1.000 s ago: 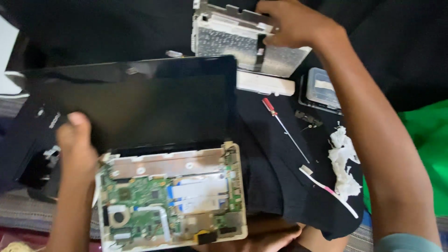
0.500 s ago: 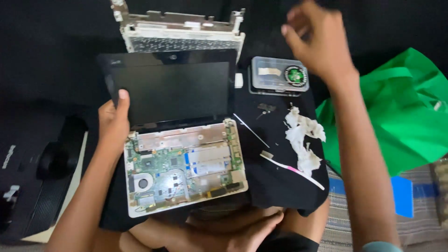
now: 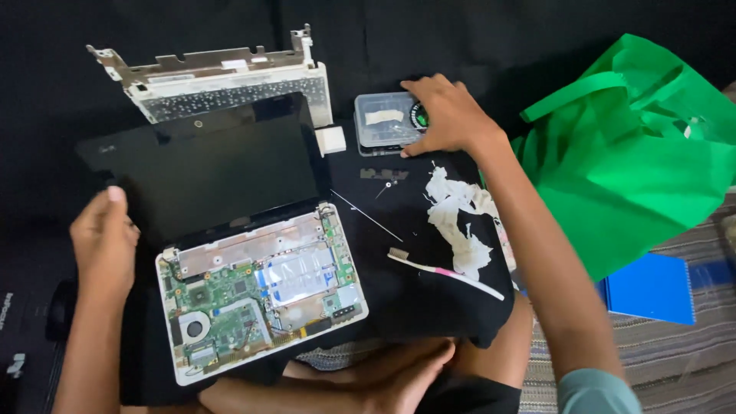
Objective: Disassembling a laptop, removing the keyboard, and applying thermal paste to the internal components.
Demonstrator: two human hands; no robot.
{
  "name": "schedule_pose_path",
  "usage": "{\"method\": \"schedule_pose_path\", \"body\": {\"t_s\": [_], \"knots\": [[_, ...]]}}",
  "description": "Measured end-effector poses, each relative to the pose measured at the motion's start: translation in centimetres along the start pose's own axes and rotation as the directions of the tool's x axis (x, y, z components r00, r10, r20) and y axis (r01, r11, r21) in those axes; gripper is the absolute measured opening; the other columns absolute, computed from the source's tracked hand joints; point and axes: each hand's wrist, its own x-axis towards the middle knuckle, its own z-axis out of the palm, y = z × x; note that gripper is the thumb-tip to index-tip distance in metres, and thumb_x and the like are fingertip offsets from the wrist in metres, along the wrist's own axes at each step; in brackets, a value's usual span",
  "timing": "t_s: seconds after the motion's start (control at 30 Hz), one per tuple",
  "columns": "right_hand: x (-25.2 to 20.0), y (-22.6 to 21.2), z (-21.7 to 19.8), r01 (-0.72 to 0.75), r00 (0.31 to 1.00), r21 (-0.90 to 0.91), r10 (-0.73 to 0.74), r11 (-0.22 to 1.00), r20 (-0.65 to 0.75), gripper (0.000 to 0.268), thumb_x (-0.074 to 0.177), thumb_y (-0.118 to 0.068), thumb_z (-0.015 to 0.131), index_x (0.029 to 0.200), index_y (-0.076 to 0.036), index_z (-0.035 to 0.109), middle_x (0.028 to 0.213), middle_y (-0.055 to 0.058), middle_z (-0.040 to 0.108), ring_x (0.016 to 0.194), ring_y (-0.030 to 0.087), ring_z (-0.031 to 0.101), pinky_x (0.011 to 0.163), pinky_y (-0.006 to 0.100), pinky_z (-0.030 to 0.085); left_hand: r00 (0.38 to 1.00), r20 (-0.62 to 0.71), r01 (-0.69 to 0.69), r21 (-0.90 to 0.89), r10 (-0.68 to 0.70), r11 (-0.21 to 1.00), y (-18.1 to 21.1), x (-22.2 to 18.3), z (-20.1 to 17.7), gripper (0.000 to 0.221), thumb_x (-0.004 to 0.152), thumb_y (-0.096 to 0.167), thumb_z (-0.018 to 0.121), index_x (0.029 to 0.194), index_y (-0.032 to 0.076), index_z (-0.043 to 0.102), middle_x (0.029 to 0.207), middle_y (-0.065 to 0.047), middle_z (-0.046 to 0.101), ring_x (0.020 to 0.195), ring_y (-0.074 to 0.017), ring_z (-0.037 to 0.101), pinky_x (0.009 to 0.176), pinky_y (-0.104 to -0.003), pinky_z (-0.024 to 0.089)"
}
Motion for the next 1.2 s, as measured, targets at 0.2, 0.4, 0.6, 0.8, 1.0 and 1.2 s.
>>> {"method": "schedule_pose_path", "body": {"t_s": [0.2,0.4,0.6,0.8,1.0,1.2], "knots": [[0.7,0.8,0.9,0.140,0.980,-0.094,-0.151,0.986,-0.126,0.098,0.052,-0.049,0.091,0.131,0.003,0.063,0.124,0.021,0.066,0.111,0.042,0.058,0.088,0.050,0.048,0.997,-0.076,-0.012,-0.082,0.006,0.997,-1.6,-1.4,-1.5,0.025,0.115,0.033,0.055,0.135,0.019,0.058,0.119,-0.002,0.059,0.102,-0.0087,0.060,0.085,-0.023,0.052],[-5.9,-4.3,-3.2,0.085,0.930,-0.150,-0.132,0.985,-0.342,0.098,0.062,-0.052,0.092,0.135,0.008,0.065,0.115,0.022,0.065,0.104,0.041,0.056,0.080,0.050,0.047,0.944,0.126,-0.323,0.160,0.305,0.933,1.3,-6.8,-0.9,0.044,0.107,0.011,0.056,0.146,-0.004,0.042,0.141,-0.026,0.054,0.121,-0.0329,0.059,0.098,-0.039,0.053],[-16.0,-15.6,-8.2,-0.315,0.948,-0.028,0.313,0.949,-0.051,0.081,0.059,-0.060,0.087,0.117,-0.005,0.072,0.113,0.016,0.073,0.096,0.036,0.068,0.074,0.050,0.050,0.954,0.298,-0.159,0.439,0.024,0.884,7.5,-9.7,-0.2,0.082,0.095,0.034,0.064,0.161,0.005,0.024,0.161,-0.023,0.036,0.149,-0.0353,0.035,0.115,-0.050,0.034],[-23.6,-19.8,-4.7,-0.662,0.730,0.014,0.640,0.750,0.239,0.083,0.051,-0.065,0.088,0.118,-0.018,0.072,0.112,0.006,0.076,0.103,0.029,0.071,0.085,0.047,0.056,0.951,0.284,-0.230,0.389,0.121,0.892,7.0,-10.6,-0.3,0.091,0.092,0.019,0.073,0.164,0.003,0.020,0.158,-0.033,0.032,0.139,-0.0489,0.041,0.113,-0.058,0.036],[-24.2,-18.3,-0.8,-0.641,0.744,-0.013,0.626,0.767,0.232,0.112,0.042,-0.073,0.093,0.135,-0.019,0.064,0.123,0.002,0.070,0.122,0.027,0.065,0.100,0.052,0.056,0.956,0.159,-0.241,-0.057,0.247,0.969,-2.3,-6.2,0.1,0.097,0.094,-0.008,0.078,0.166,0.009,0.015,0.139,-0.030,0.049,0.115,-0.0350,0.059,0.103,-0.041,0.052],[-23.6,-17.9,0.2,-0.558,0.825,-0.021,0.557,0.830,0.101,0.107,0.048,-0.069,0.092,0.133,-0.012,0.062,0.119,0.004,0.069,0.123,0.027,0.059,0.105,0.048,0.051,0.994,-0.101,-0.033,-0.026,0.030,0.999,-1.6,-5.3,3.2,0.017,0.112,0.035,0.064,0.114,0.019,0.068,0.092,0.001,0.064,0.082,-0.0092,0.063,0.075,-0.029,0.052]]}}
